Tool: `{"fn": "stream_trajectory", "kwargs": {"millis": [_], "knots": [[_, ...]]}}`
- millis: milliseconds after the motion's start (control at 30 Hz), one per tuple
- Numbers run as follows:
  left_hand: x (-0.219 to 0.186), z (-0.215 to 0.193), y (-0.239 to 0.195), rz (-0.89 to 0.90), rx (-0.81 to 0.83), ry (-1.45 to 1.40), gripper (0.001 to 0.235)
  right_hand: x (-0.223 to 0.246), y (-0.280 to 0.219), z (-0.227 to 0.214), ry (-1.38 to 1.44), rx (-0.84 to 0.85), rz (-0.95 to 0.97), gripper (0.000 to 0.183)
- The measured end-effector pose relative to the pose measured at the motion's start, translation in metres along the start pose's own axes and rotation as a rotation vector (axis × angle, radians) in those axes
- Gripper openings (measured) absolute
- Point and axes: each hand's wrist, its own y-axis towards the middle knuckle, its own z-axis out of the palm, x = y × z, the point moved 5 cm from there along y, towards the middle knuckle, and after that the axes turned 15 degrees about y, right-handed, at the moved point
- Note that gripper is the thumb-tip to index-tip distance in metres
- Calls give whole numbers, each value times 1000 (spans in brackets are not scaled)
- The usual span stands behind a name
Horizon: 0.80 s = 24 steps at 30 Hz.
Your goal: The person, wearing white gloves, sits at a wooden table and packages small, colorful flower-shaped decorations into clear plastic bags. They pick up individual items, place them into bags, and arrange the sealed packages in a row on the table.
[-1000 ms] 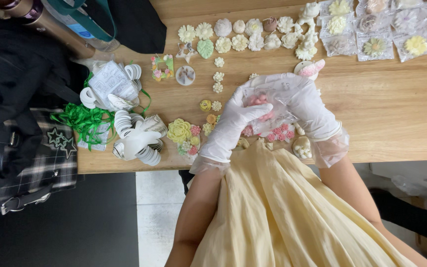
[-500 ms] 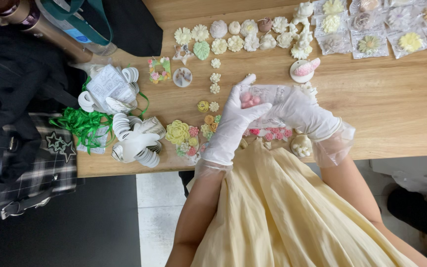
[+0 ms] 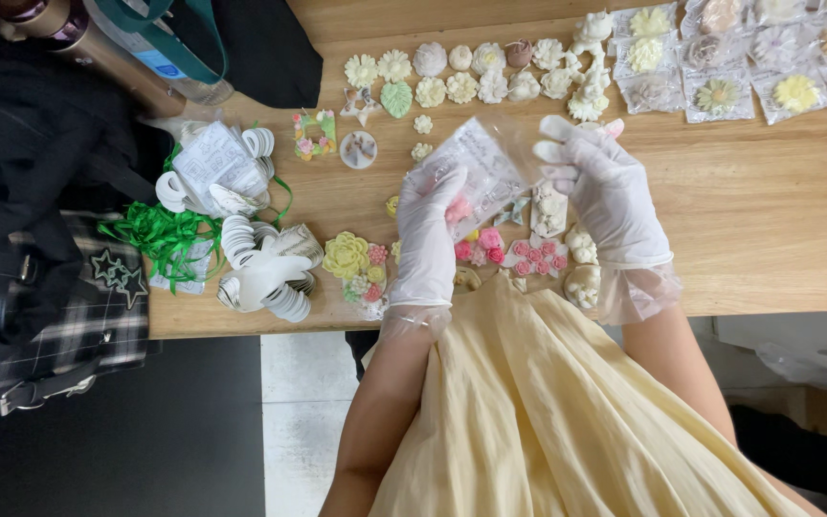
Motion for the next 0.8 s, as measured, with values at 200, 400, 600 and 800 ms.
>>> {"fn": "stream_trajectory", "kwargs": {"millis": [200,400,600,800], "knots": [[2,6,-14,120,-79,-13,16,-46,-20,18,101,67,45,38],[-12,7,-14,11,27,116,61,-33,-11,-2,0,32,-148,17],[-34,7,-5,179,380,520,79,-4,-21,-13,-326,-25,-10,20],[7,22,-1,-81,409,769,28,10,-42,-21,-357,32,15,18]]}}
